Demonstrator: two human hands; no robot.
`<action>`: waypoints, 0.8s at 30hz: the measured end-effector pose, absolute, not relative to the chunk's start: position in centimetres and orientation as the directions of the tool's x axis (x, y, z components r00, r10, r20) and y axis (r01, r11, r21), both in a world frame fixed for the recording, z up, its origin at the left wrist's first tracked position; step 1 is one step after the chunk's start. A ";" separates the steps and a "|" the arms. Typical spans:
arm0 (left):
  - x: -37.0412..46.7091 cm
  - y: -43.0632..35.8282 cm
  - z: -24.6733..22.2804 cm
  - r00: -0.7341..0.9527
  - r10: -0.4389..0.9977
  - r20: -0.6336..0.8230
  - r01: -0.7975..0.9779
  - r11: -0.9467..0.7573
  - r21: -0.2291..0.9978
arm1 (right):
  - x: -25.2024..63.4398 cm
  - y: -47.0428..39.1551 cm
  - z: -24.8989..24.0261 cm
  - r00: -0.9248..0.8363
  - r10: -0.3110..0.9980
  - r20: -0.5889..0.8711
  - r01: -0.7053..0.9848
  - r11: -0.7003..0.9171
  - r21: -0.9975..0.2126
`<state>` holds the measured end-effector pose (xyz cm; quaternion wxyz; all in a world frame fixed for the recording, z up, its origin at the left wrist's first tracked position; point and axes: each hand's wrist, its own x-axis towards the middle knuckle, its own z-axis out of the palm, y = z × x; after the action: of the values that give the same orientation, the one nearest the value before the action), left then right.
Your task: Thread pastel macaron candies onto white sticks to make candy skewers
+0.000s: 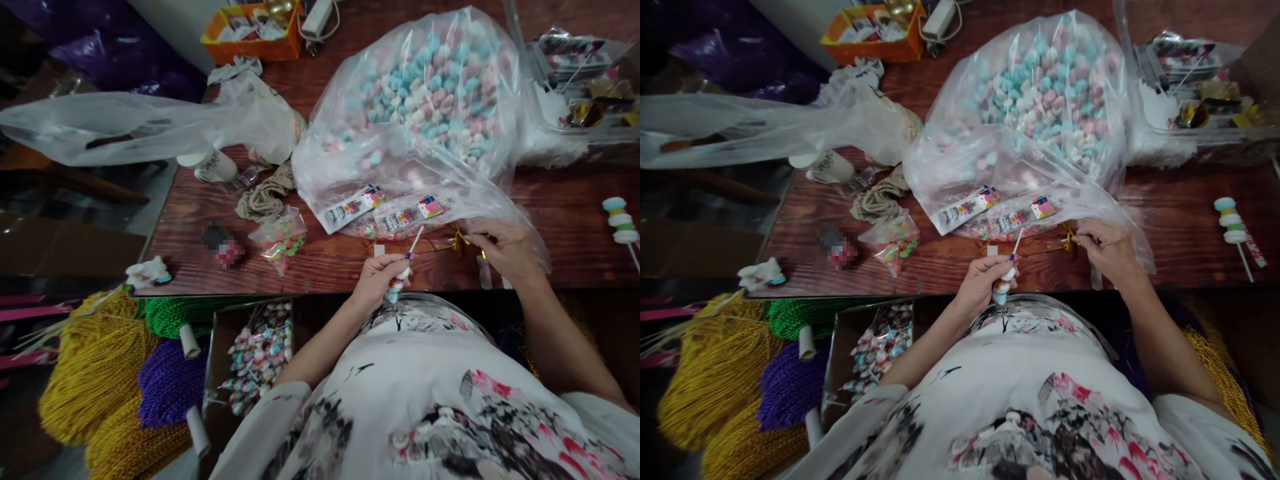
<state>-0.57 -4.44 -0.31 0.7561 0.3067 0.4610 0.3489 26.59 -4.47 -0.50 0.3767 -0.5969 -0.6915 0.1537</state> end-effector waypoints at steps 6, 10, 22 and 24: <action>-0.3 -4.9 -0.6 0.349 0.783 -0.515 -0.243 0.607 0.757 | 26.3 -5.5 -1.0 0.049 0.959 0.279 0.692 0.168 -0.702; -1.4 -4.7 -0.7 0.300 0.806 -0.510 -0.274 0.585 0.763 | 25.6 -5.8 -1.1 -0.157 0.963 0.221 0.873 0.240 -0.425; -2.2 -5.3 -1.0 0.264 0.832 -0.487 -0.349 0.553 0.757 | 18.3 -1.8 -0.7 -0.246 0.968 -0.058 0.969 0.245 -0.015; -2.4 -5.3 -1.0 0.272 0.829 -0.488 -0.356 0.558 0.750 | 18.1 -1.8 -1.1 -0.269 0.961 -0.063 0.963 0.269 -0.017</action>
<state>-2.36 -5.31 -1.02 0.7544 0.2587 0.4580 0.3928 18.10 -1.81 -1.13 -0.0201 -0.6042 -0.7962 0.0259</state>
